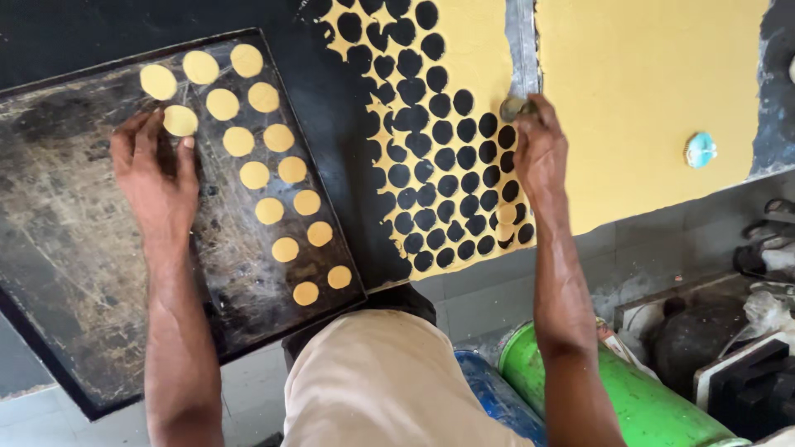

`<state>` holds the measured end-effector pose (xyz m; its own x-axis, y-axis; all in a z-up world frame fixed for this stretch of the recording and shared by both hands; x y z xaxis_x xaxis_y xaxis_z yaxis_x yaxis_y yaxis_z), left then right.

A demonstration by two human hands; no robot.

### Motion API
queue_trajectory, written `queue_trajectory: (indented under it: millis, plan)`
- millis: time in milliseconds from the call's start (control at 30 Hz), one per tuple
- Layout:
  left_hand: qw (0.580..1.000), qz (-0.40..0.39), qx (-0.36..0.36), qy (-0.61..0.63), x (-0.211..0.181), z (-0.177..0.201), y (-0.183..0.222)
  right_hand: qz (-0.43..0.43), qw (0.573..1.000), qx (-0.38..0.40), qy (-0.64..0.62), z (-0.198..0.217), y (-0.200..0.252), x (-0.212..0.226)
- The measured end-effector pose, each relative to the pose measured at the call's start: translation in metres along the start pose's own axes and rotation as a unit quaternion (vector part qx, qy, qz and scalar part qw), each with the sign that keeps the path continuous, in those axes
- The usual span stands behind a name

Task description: The person uses a small metal cylinder to cut circular shapes from a sheet of yellow dough and places them onto a black metal tray.

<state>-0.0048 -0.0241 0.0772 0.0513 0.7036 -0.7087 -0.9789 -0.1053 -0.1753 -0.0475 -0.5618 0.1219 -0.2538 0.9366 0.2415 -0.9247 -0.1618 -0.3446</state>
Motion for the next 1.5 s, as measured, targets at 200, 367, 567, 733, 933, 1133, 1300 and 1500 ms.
queue_trajectory:
  millis: [200,367,567,733,933,1133,1300,1500]
  plan:
    - [0.998,0.054,0.02,0.014,0.001,-0.005,0.018,0.022,0.999,0.025,0.012,-0.045,-0.02,-0.003]
    - [0.996,0.078,0.017,0.038,0.018,0.009,0.031,-0.094,0.982,0.13,-0.101,-0.042,-0.048,-0.039]
    - [0.992,0.107,0.024,0.069,0.025,0.02,0.037,-0.09,0.968,0.157,-0.172,-0.051,-0.068,0.036]
    - [0.995,0.065,-0.011,0.076,0.034,0.002,0.029,0.262,0.961,0.003,-0.091,-0.106,-0.092,0.262]
    - [0.995,0.061,0.011,0.072,0.031,-0.021,0.026,0.118,0.943,0.073,-0.303,-0.145,-0.128,0.343]
    - [0.999,0.028,0.033,0.02,0.006,-0.015,0.026,0.041,0.963,0.034,-0.264,-0.107,-0.052,0.217]
    - [0.999,0.033,0.026,-0.015,0.004,-0.01,0.026,0.05,0.981,-0.007,-0.186,-0.053,-0.031,0.111]
    - [0.997,0.069,0.018,-0.009,-0.006,0.0,0.033,0.099,0.994,0.024,0.026,-0.047,-0.053,0.008]
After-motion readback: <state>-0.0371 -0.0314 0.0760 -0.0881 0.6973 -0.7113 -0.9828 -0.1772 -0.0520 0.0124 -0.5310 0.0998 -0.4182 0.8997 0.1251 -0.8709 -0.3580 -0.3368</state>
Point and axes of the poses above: each hand's wrist, its own y-axis away from the middle knuckle, its own z-axis out of the back of the hand, x = y × z, the point moved 7 cm from there along -y, towards the middle knuckle, and after that the axes turned 12 degrees about z, right-handed, at the moved point
